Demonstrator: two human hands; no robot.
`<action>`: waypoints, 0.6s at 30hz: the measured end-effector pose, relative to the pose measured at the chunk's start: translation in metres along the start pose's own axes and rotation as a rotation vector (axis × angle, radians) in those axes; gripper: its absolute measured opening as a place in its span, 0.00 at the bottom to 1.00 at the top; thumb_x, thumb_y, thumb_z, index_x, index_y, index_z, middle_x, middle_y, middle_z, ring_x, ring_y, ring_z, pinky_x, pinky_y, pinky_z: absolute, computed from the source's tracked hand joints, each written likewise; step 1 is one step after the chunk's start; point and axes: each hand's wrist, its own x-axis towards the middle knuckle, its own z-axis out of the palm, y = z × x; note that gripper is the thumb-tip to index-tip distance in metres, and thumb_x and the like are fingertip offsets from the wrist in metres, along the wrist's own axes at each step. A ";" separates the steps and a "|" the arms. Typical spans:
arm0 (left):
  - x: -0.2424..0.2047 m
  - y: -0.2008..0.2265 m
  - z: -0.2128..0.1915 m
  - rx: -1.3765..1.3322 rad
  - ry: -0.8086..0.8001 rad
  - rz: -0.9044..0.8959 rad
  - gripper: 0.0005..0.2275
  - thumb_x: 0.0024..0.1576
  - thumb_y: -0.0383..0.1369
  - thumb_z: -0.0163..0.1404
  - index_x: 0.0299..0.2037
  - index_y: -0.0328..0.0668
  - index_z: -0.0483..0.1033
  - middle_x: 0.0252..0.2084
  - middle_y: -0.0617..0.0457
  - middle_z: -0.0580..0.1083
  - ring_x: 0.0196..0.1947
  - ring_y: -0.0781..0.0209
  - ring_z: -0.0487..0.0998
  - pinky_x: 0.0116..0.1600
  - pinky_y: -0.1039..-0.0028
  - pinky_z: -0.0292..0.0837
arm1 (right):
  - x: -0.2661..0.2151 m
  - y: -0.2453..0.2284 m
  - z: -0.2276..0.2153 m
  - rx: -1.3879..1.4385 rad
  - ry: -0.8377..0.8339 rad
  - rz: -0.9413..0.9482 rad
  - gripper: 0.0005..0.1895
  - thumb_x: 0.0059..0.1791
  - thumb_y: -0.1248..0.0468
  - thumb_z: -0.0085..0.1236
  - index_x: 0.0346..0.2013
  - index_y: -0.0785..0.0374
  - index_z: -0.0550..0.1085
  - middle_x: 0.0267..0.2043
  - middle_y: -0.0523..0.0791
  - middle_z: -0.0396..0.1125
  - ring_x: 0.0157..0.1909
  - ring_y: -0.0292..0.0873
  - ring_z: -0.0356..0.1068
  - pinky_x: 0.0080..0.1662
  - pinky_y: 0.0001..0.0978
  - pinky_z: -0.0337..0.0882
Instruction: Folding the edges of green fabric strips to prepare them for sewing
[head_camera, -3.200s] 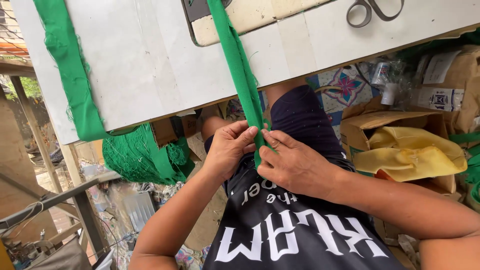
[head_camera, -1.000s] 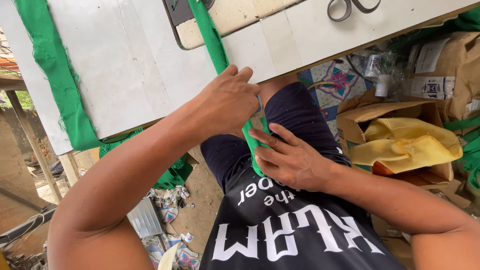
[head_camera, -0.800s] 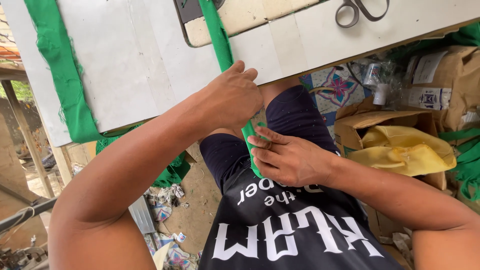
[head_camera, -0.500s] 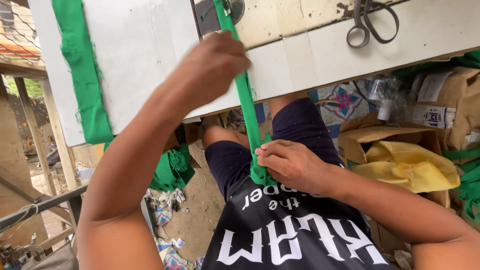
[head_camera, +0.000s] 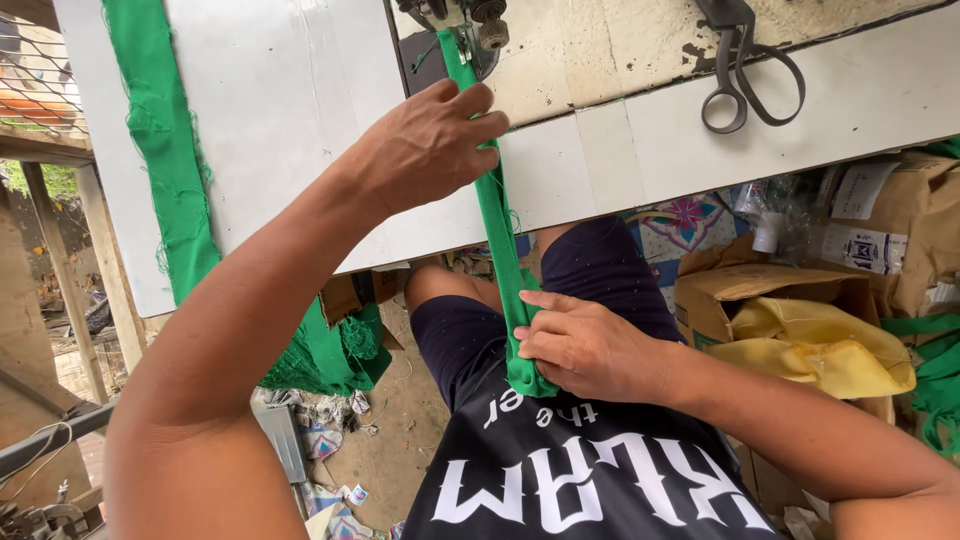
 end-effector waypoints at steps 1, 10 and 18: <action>0.002 -0.002 -0.001 -0.007 0.019 0.038 0.05 0.56 0.32 0.63 0.31 0.51 0.80 0.49 0.59 0.76 0.52 0.58 0.71 0.46 0.71 0.70 | 0.001 -0.001 -0.001 -0.006 0.001 -0.006 0.06 0.51 0.75 0.57 0.33 0.65 0.71 0.27 0.43 0.63 0.29 0.38 0.68 0.67 0.53 0.68; -0.006 -0.010 0.010 -0.311 0.064 0.102 0.13 0.53 0.13 0.56 0.27 0.42 0.68 0.25 0.55 0.67 0.32 0.56 0.69 0.47 0.67 0.75 | 0.006 -0.011 -0.021 -0.089 -0.103 -0.032 0.08 0.54 0.73 0.51 0.30 0.65 0.69 0.28 0.45 0.63 0.36 0.40 0.74 0.68 0.52 0.66; 0.000 -0.014 0.011 -0.492 -0.127 0.036 0.10 0.58 0.13 0.49 0.44 0.34 0.75 0.38 0.48 0.73 0.42 0.49 0.75 0.44 0.62 0.76 | 0.008 -0.020 -0.032 -0.149 -0.203 -0.093 0.08 0.55 0.73 0.48 0.31 0.66 0.69 0.33 0.48 0.66 0.48 0.48 0.77 0.68 0.52 0.67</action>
